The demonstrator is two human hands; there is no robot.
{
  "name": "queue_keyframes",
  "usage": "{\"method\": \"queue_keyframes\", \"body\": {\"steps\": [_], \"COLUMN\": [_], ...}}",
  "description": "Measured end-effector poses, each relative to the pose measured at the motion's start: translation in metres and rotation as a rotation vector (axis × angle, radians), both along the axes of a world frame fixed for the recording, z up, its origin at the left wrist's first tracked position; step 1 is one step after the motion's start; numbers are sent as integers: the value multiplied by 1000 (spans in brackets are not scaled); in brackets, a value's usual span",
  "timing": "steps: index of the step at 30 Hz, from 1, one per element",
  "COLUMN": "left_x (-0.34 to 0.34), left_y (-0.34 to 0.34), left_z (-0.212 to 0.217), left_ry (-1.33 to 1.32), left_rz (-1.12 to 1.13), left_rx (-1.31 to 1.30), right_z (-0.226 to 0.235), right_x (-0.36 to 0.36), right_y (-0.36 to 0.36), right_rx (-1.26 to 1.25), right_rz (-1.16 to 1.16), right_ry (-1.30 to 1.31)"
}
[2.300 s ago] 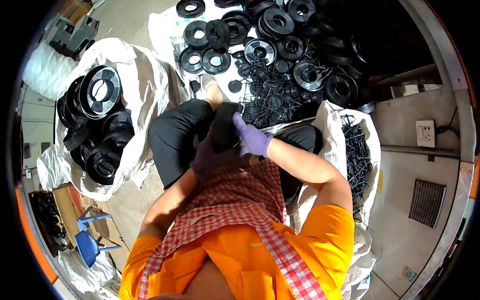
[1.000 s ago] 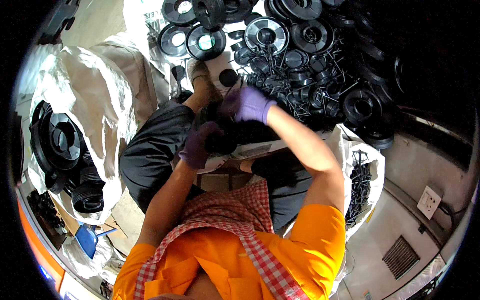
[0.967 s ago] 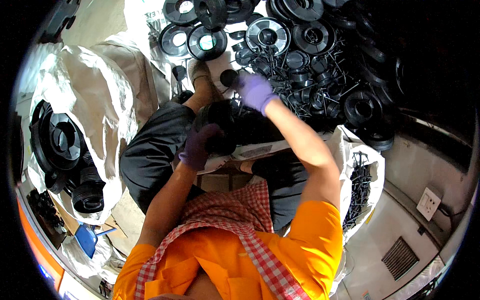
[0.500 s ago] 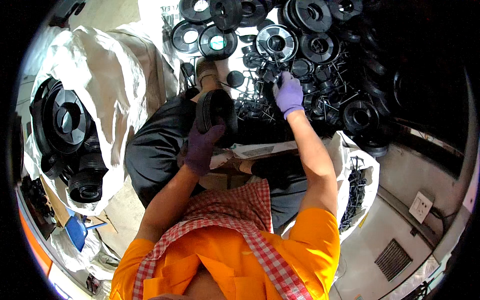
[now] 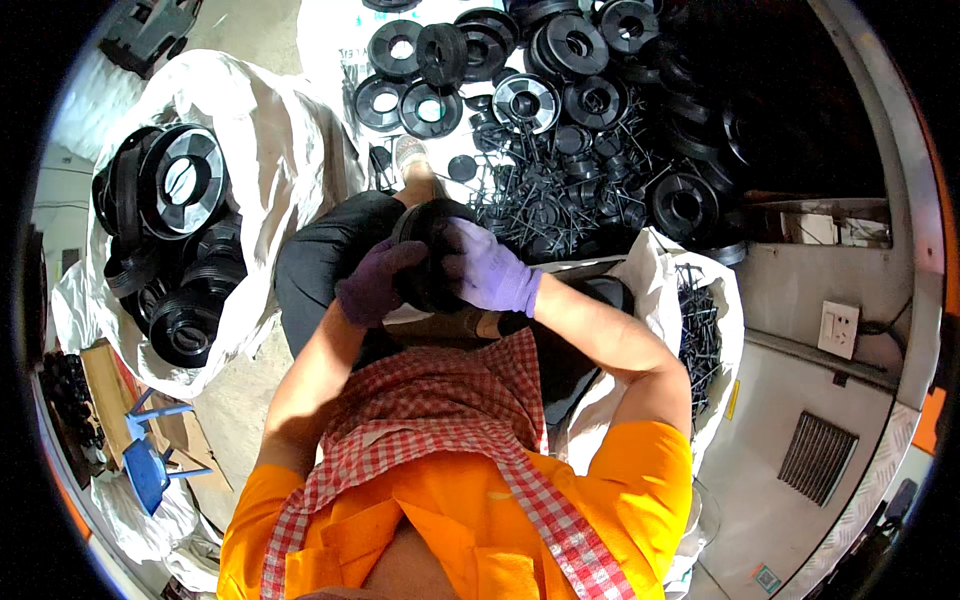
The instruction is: The person sorts black circular components from one large pile and places them into two white bags while sitting on the floor.
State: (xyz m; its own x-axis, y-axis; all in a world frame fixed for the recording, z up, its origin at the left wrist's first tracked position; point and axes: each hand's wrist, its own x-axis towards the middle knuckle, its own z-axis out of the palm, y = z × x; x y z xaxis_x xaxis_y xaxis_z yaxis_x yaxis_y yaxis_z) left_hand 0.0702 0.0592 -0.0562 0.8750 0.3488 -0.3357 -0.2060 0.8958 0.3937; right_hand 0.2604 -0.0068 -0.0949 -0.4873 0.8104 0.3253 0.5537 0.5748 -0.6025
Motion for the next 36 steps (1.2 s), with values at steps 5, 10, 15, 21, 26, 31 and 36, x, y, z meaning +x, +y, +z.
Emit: {"method": "queue_keyframes", "body": {"steps": [5,10,15,21,26,31,36], "left_x": [5,20,-4,-5,9,1,16], "left_y": [-14,-31,-24,-33,-54,-47,-54], "left_z": [-8,-60,-37,-21,-14,-12,-21], "left_ry": [216,355,188,174,547,435,538], "left_rz": [108,493,418,246,381,376,268], "left_rx": [297,567,323,321,1014,664,840], "right_z": [0,-9,12,7,15,39,-14], "right_x": [-14,0,36,-5,-35,-19,1], "right_y": [-7,22,4,-5,-7,-15,-24], "right_rx": [-319,-1178,-326,-146,-1092,-651,-383], "right_rz": [-483,-783,-832,-125,-516,-386,-276], "right_ry": [229,808,-300,-85,1086,534,191]}}
